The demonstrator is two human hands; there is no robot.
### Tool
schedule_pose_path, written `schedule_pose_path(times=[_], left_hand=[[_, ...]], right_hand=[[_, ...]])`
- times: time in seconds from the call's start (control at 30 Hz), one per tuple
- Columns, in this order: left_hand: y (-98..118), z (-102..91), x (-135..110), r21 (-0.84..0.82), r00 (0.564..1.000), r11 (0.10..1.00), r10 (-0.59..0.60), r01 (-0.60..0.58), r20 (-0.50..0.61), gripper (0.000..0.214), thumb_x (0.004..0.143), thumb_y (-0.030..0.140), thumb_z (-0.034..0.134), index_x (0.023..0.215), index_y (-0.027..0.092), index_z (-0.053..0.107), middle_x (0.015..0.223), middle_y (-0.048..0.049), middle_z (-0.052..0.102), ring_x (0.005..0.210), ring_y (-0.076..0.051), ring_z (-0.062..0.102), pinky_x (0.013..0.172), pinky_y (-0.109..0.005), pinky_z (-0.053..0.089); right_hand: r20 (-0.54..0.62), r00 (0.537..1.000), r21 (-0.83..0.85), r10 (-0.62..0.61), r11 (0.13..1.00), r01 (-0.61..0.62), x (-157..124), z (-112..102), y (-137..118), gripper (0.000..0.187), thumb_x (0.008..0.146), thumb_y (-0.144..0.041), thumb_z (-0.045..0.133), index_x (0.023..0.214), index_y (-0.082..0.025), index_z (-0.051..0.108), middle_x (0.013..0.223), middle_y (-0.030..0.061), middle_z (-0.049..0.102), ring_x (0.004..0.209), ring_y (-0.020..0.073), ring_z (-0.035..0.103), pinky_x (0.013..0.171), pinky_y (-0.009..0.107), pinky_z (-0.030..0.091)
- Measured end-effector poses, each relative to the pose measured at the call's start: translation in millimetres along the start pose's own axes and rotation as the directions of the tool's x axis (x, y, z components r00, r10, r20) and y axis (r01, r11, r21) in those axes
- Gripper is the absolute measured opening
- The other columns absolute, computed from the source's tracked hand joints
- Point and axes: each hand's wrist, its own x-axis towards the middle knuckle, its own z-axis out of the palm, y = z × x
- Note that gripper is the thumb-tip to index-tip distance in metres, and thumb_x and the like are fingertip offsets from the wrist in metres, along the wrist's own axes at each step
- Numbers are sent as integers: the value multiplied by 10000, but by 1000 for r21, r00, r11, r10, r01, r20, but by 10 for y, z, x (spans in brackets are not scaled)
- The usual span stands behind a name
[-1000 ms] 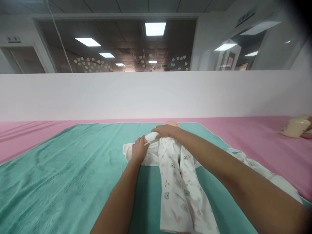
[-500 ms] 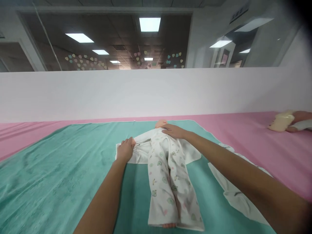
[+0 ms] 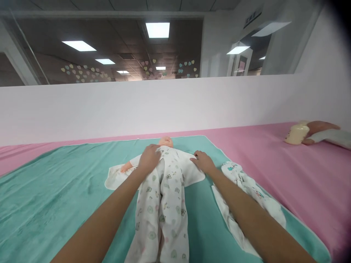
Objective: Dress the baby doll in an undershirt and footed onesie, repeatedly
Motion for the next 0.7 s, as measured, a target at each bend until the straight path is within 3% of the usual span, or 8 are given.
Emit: schedule_pose_path(times=[0.07,0.2,0.33,0.5,0.7], left_hand=[[363,72,194,149,976,984,67,-99,209,389,851,344,380,1196,226,517,1272,-71,521,1174,-243,450,917,-367,405],[722,277,473,210,936,968,58,-137,346,379,761,359,520,1107,218,590,1244,-120,543,1180,-301,446,956,-460,334],[777,405,606,249,901,965,-30,-88,433,439,662,334,637,1076,189,611,1165,-182,587,1098,-366,509,899,-516,347],[806,422,619,261,887,962,-47,-84,459,622,574,441,729,1122,186,582,1254,-204,528,1184,-407,426,959,-592,246],[563,301,693,290,861,955,-96,-63,500,708,493,415,798,1137,230,571,1313,-182,481,1190,-427,406,935,-618,278]], right_hand=[[17,999,9,49,999,-49,6,-26,22,359,828,-531,432,969,-215,522,989,59,610,895,213,542,698,294,376],[99,975,-24,201,980,-199,-6,-135,217,502,789,-641,410,971,-186,519,1033,111,603,929,244,560,666,298,386],[118,934,-133,337,937,-322,-7,-188,336,583,837,-633,309,1046,-133,523,1089,190,595,988,289,570,695,339,407],[157,935,-157,317,943,-293,19,-155,329,357,894,-437,331,969,-190,577,1078,123,633,979,248,590,719,319,425],[48,894,-152,446,887,-435,31,-219,348,392,911,-395,265,1079,-191,554,1117,160,600,1010,287,584,715,361,441]])
